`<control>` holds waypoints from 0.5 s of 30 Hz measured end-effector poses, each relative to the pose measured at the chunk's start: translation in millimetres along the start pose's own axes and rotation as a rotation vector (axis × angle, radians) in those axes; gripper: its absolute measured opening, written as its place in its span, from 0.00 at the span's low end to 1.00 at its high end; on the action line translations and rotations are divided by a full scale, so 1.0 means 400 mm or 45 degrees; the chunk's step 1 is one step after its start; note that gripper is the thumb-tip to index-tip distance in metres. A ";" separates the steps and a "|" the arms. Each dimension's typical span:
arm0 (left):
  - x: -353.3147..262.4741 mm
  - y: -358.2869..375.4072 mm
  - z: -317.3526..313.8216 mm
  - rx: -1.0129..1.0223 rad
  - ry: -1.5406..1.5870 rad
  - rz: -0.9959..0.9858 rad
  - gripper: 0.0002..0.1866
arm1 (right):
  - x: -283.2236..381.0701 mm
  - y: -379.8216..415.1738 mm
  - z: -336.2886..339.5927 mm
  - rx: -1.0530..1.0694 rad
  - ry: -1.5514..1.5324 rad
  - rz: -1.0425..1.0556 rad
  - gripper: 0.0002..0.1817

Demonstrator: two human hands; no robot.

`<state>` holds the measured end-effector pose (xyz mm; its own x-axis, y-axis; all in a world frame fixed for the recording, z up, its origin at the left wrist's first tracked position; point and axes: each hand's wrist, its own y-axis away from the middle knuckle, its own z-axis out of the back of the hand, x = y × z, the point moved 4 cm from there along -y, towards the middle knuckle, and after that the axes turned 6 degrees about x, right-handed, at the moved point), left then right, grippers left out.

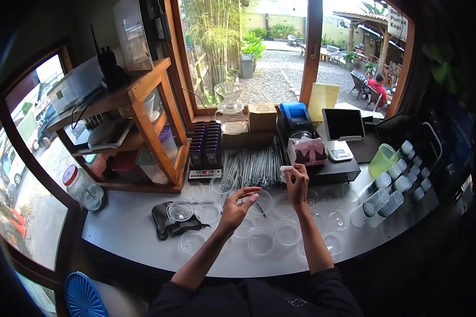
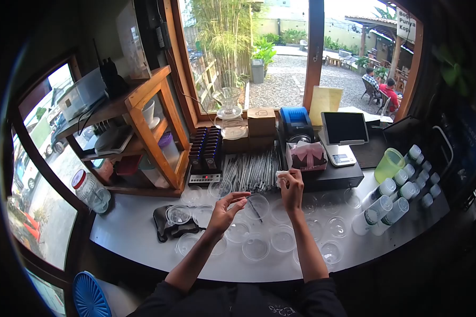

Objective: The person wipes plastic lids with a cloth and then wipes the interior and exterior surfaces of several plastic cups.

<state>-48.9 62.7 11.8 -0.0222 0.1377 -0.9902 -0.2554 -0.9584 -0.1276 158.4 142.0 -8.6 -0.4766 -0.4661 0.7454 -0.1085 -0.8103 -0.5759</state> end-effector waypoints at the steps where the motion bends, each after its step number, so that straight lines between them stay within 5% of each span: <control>1: -0.004 -0.019 -0.010 0.049 -0.005 0.000 0.15 | -0.032 -0.008 -0.005 -0.034 0.086 0.002 0.08; 6: 0.076 -0.139 -0.063 0.160 -0.101 -0.073 0.15 | -0.090 -0.045 0.022 -0.210 0.901 0.297 0.03; 15: 0.109 -0.128 -0.061 0.201 -0.023 0.020 0.15 | -0.125 -0.047 0.042 -0.126 0.676 0.180 0.12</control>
<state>-13.4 111.6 -26.1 -0.0443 0.1285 -0.9907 -0.4037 -0.9094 -0.0999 198.9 174.6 -29.3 -0.8636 -0.3041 0.4023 -0.0810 -0.7038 -0.7058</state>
